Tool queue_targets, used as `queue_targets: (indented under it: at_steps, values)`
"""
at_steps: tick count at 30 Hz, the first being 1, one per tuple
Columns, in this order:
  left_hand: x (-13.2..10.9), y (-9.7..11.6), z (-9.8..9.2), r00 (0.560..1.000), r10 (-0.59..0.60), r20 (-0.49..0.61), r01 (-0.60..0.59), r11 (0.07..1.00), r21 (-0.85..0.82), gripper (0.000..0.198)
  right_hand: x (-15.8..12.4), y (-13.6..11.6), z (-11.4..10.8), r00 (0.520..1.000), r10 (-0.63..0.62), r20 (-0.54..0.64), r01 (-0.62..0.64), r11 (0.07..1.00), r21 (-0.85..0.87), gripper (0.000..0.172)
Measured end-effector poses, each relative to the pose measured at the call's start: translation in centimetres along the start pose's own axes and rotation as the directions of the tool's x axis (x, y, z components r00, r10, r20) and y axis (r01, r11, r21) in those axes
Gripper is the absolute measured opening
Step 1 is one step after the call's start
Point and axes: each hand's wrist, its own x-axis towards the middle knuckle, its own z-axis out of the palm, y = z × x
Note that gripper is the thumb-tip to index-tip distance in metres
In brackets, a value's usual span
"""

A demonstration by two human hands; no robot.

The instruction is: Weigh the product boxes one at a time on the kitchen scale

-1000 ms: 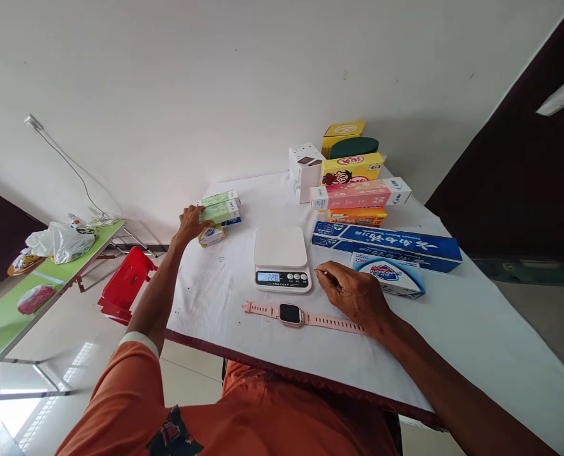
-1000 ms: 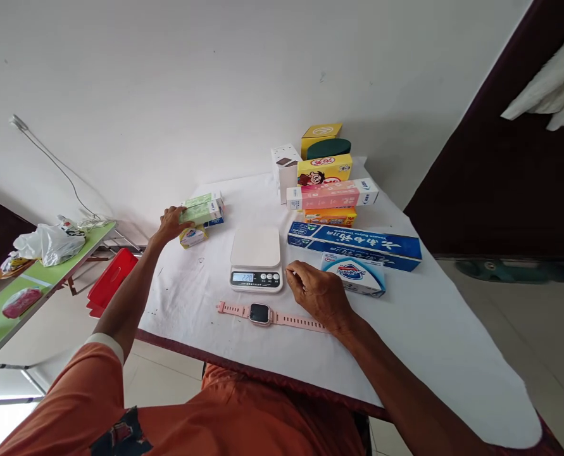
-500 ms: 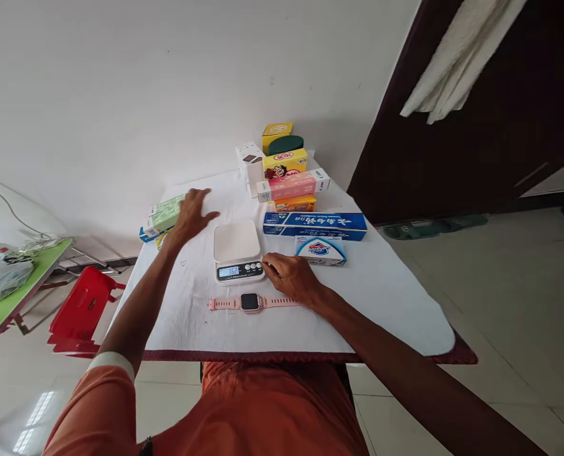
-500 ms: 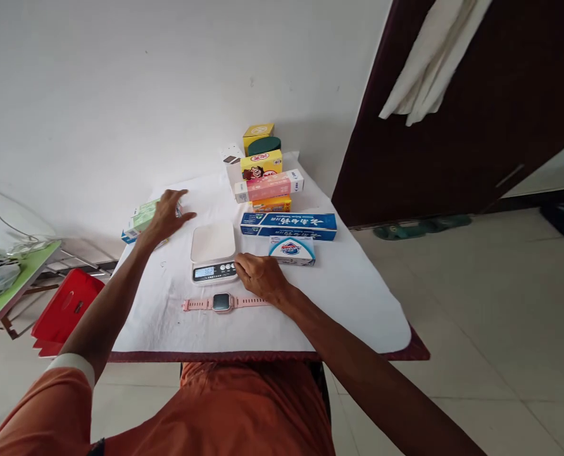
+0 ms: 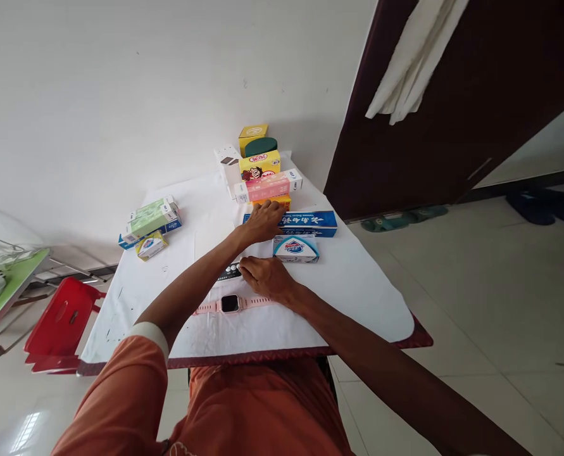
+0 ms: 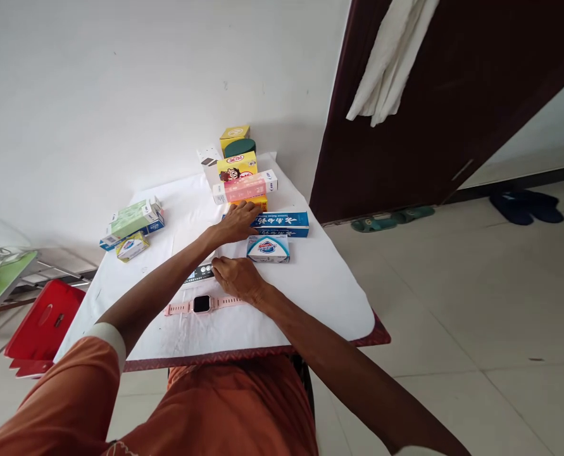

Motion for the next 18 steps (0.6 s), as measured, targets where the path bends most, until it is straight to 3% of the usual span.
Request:
queue_targets:
  at_steps: [5,10,14,18]
  values:
    - [-0.2,-0.2,-0.8,0.996,0.009,-0.088,-0.012,0.999,-0.038,0.053,-0.1,0.1,0.1,1.0,0.011,0.01,-0.011,1.0,0.013,0.029]
    - [-1.9,-1.1,-3.8,0.952,0.088,-0.292,-0.117,0.99,-0.082,0.053,-0.3,0.1,-0.1,0.997,0.038,0.063,-0.039,0.999,0.011,0.034]
    - [-6.3,-3.3,-6.2,0.937,0.057,-0.346,-0.095,0.991,-0.091,0.057,-0.3,0.1,-0.4,0.993,0.069,0.094,-0.071,0.997,0.01,0.034]
    - [-11.9,-6.7,-5.9,0.966,-0.037,-0.255,0.008,0.993,-0.115,0.054,-0.3,0.5,-0.5,0.996,0.064,0.056,-0.066,0.997,0.026,0.034]
